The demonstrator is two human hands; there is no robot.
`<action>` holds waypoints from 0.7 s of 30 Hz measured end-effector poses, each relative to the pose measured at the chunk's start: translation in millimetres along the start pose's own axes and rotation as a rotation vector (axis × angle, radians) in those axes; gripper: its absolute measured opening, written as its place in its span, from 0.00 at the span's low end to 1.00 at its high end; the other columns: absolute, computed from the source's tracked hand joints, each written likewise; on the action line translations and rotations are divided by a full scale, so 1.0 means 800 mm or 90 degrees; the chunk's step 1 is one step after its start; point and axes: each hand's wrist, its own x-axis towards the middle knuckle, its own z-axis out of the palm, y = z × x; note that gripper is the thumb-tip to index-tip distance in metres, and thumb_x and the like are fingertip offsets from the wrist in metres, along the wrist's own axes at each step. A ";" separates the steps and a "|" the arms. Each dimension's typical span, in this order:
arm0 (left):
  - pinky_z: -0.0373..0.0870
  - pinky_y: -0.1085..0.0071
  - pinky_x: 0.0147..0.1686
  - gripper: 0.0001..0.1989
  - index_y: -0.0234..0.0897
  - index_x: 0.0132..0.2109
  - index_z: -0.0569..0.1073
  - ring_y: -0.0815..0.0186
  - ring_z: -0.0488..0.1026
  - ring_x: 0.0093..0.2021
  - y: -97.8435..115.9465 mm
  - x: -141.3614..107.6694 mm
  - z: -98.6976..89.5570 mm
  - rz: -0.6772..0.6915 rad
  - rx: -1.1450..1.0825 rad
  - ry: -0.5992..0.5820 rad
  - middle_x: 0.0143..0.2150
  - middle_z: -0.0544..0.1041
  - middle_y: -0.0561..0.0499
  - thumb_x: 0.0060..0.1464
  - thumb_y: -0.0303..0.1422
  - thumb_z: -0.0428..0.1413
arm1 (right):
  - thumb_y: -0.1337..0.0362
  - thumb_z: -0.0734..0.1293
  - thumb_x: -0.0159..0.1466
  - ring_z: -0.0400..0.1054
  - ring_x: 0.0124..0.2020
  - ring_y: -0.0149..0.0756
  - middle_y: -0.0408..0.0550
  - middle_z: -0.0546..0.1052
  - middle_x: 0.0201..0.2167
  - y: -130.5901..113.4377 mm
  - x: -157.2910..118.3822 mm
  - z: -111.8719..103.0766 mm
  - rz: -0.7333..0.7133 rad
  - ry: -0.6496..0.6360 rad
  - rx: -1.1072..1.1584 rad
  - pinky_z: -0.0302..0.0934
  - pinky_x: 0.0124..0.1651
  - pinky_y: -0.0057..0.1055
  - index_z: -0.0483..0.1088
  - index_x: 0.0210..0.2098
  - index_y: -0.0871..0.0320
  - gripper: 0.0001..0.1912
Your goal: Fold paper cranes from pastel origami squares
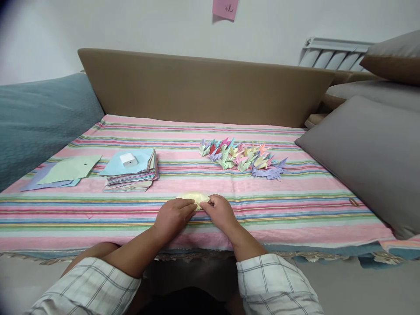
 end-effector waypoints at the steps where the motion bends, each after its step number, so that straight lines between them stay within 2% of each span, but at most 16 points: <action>1: 0.64 0.68 0.33 0.09 0.40 0.40 0.75 0.65 0.72 0.36 0.000 0.000 0.000 -0.004 -0.003 -0.002 0.40 0.77 0.50 0.59 0.33 0.50 | 0.56 0.62 0.56 0.61 0.26 0.31 0.41 0.66 0.21 -0.001 0.000 -0.001 0.002 -0.005 -0.003 0.52 0.30 0.27 0.62 0.19 0.57 0.14; 6: 0.61 0.63 0.36 0.10 0.41 0.44 0.73 0.60 0.71 0.40 0.003 0.005 -0.007 -0.072 -0.029 -0.006 0.45 0.77 0.50 0.56 0.37 0.53 | 0.57 0.62 0.57 0.62 0.27 0.32 0.42 0.68 0.23 -0.003 0.001 -0.002 0.002 -0.021 -0.021 0.53 0.31 0.27 0.64 0.22 0.57 0.12; 10: 0.56 0.58 0.42 0.13 0.41 0.48 0.70 0.57 0.67 0.46 0.005 0.011 -0.008 -0.137 -0.062 -0.018 0.44 0.78 0.48 0.55 0.33 0.54 | 0.57 0.61 0.57 0.62 0.27 0.32 0.42 0.68 0.22 -0.002 0.000 -0.002 -0.008 -0.026 -0.039 0.52 0.30 0.27 0.64 0.22 0.58 0.12; 13: 0.54 0.57 0.45 0.13 0.41 0.48 0.69 0.58 0.67 0.47 0.004 0.014 -0.004 -0.148 -0.109 -0.038 0.42 0.78 0.49 0.55 0.34 0.54 | 0.55 0.62 0.57 0.61 0.26 0.32 0.42 0.67 0.21 -0.003 -0.001 -0.002 -0.002 -0.014 -0.050 0.51 0.28 0.27 0.64 0.22 0.57 0.14; 16: 0.52 0.57 0.46 0.12 0.42 0.47 0.69 0.59 0.68 0.46 0.002 0.014 -0.002 -0.153 -0.141 -0.039 0.45 0.77 0.50 0.56 0.37 0.54 | 0.52 0.64 0.55 0.59 0.25 0.31 0.41 0.66 0.21 -0.005 -0.002 0.001 0.003 0.007 -0.068 0.49 0.26 0.26 0.63 0.21 0.57 0.16; 21: 0.52 0.57 0.47 0.12 0.43 0.48 0.67 0.60 0.69 0.46 0.001 0.012 -0.002 -0.143 -0.160 -0.053 0.46 0.77 0.51 0.56 0.35 0.54 | 0.55 0.63 0.56 0.58 0.25 0.30 0.41 0.64 0.20 -0.004 0.000 0.008 -0.012 0.031 -0.104 0.47 0.27 0.26 0.61 0.19 0.57 0.15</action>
